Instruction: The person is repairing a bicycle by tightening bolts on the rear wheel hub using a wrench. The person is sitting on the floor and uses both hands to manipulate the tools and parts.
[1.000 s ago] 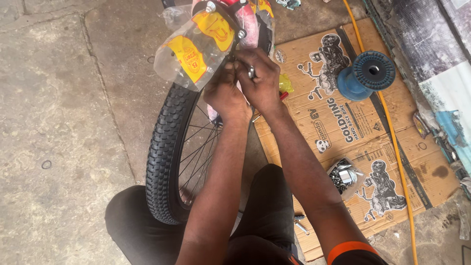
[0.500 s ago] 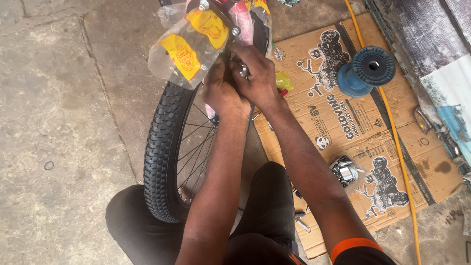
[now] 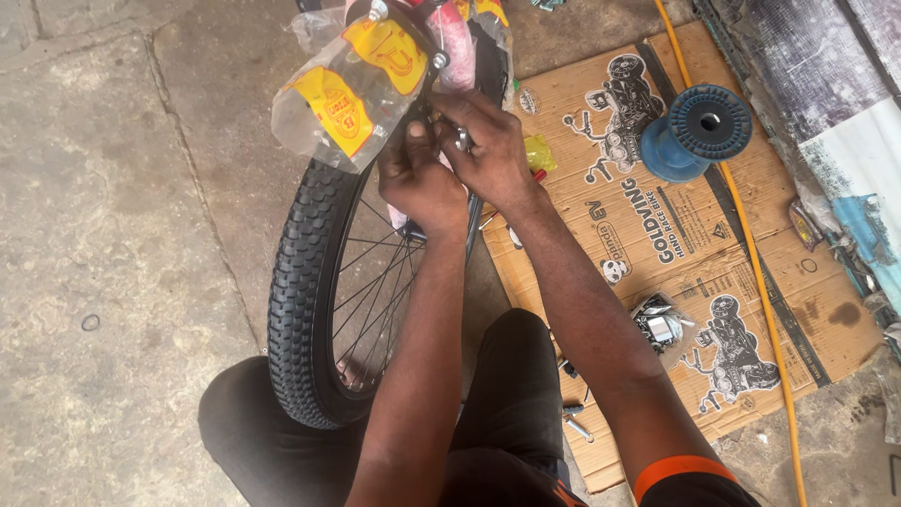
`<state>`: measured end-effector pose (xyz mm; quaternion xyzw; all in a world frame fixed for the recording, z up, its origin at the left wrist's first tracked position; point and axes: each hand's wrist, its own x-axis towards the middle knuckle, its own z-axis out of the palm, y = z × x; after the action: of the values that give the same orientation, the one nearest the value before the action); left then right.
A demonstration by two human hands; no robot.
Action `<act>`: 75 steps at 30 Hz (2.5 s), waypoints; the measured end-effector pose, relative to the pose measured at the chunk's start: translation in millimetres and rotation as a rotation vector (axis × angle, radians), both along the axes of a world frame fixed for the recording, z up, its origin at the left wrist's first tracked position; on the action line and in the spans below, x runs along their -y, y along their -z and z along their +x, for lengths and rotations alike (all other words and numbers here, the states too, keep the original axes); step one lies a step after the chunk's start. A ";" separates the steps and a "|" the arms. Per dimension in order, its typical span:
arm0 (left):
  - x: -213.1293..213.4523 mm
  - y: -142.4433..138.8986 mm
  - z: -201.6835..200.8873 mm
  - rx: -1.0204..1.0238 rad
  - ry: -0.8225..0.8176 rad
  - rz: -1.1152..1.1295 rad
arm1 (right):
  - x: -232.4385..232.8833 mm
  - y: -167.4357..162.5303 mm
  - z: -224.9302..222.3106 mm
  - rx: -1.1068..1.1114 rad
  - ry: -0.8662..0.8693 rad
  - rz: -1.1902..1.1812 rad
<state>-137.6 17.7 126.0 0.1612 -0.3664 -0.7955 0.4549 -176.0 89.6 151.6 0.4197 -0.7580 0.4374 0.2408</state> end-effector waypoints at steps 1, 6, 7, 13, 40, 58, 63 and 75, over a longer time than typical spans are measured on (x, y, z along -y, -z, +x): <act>-0.2 -0.4 0.3 -0.047 0.009 0.014 | -0.6 -1.9 0.0 -0.022 -0.003 0.005; 1.2 -9.3 -1.3 0.031 0.094 0.267 | 0.0 -12.6 1.5 -0.084 0.021 0.076; 1.1 -11.4 -0.9 0.040 0.124 0.339 | 0.3 -14.0 1.2 -0.099 0.016 0.088; 12.4 -22.6 -0.5 -0.214 0.408 0.646 | -2.4 -7.5 -6.3 -0.139 0.031 0.128; 18.2 -6.1 5.6 -0.209 0.434 0.647 | 8.7 -5.4 5.2 0.117 -0.003 -0.166; 16.0 -5.9 -0.1 -0.052 0.332 0.697 | 10.3 -1.7 9.9 0.138 0.019 -0.207; 14.1 -16.6 4.5 -0.034 0.300 0.657 | 7.9 -3.7 8.2 0.055 0.044 -0.111; 14.7 -23.2 7.6 0.067 0.272 0.664 | 15.9 2.1 2.4 0.126 0.452 0.197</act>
<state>-129.9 3.0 149.2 0.2760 -0.1207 -0.9187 0.2553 -173.6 73.7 149.5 0.2329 -0.8851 0.3215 0.2427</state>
